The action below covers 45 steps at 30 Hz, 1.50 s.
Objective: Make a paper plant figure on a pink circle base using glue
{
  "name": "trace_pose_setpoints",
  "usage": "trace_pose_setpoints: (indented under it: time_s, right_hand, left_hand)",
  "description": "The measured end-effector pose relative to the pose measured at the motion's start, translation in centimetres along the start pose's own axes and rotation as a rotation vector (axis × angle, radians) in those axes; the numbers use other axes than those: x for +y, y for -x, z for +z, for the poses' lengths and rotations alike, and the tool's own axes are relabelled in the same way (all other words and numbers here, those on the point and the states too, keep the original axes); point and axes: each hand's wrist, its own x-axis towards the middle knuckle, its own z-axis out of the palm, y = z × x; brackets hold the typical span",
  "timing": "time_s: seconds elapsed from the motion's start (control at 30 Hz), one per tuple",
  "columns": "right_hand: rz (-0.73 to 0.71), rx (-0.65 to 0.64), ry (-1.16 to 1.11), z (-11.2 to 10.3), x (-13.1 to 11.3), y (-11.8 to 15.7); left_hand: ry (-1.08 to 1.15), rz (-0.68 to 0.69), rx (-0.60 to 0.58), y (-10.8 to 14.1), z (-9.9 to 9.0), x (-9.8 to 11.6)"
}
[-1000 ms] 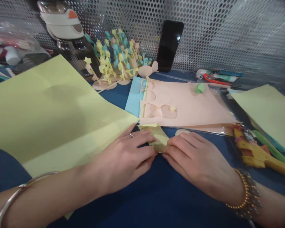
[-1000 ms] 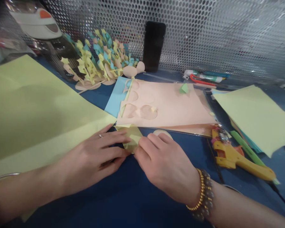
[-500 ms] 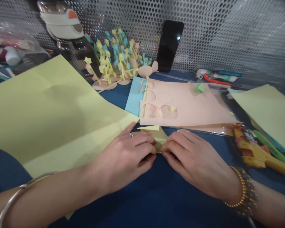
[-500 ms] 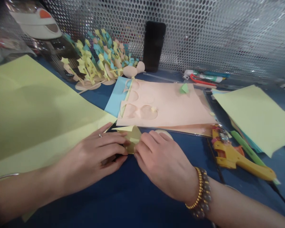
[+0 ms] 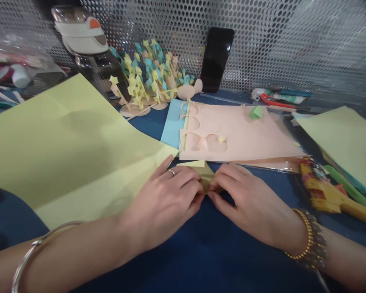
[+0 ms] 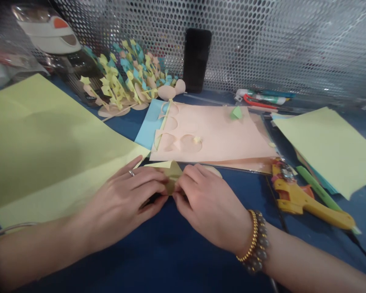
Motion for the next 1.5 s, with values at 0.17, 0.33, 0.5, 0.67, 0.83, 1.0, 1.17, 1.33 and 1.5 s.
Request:
trace_pose_setpoints:
  time_s: [0.17,0.33,0.5,0.67,0.83,1.0,1.17,1.33,1.5]
  right_hand:
    - [0.047,0.023,-0.082,-0.14,0.14,0.04]
    - [-0.07,0.026,-0.008,-0.28,0.41,0.12]
    - [-0.24,0.034,0.28,-0.36,0.32,0.35]
    - [-0.302,0.05,0.428,-0.28,0.11,0.5]
    - [-0.246,0.008,0.365,-0.14,0.29,0.45]
    - [-0.191,-0.021,0.278,-0.14,0.31,0.37]
    - [-0.115,-0.018,0.203,-0.31,0.16,0.32]
    - [-0.043,-0.008,0.117,-0.42,0.16,0.35]
    - [-0.004,0.01,0.072,-0.5,0.23,0.37]
  left_hand:
    - [-0.036,-0.023,-0.05,-0.23,-0.15,0.35]
    - [0.044,-0.082,-0.061,-0.35,-0.11,0.24]
    - [0.063,-0.093,-0.069,-0.31,-0.04,0.07]
    - [0.046,-0.072,-0.057,-0.24,-0.13,0.08]
    - [0.014,0.001,-0.042,0.05,-0.13,0.01]
    - [0.049,-0.012,-0.022,0.11,-0.1,-0.11]
    - [0.062,-0.017,-0.01,0.17,-0.1,-0.09]
    - [0.056,-0.029,-0.028,0.1,-0.08,-0.02]
    - [0.022,-0.06,-0.063,-0.13,0.03,0.11]
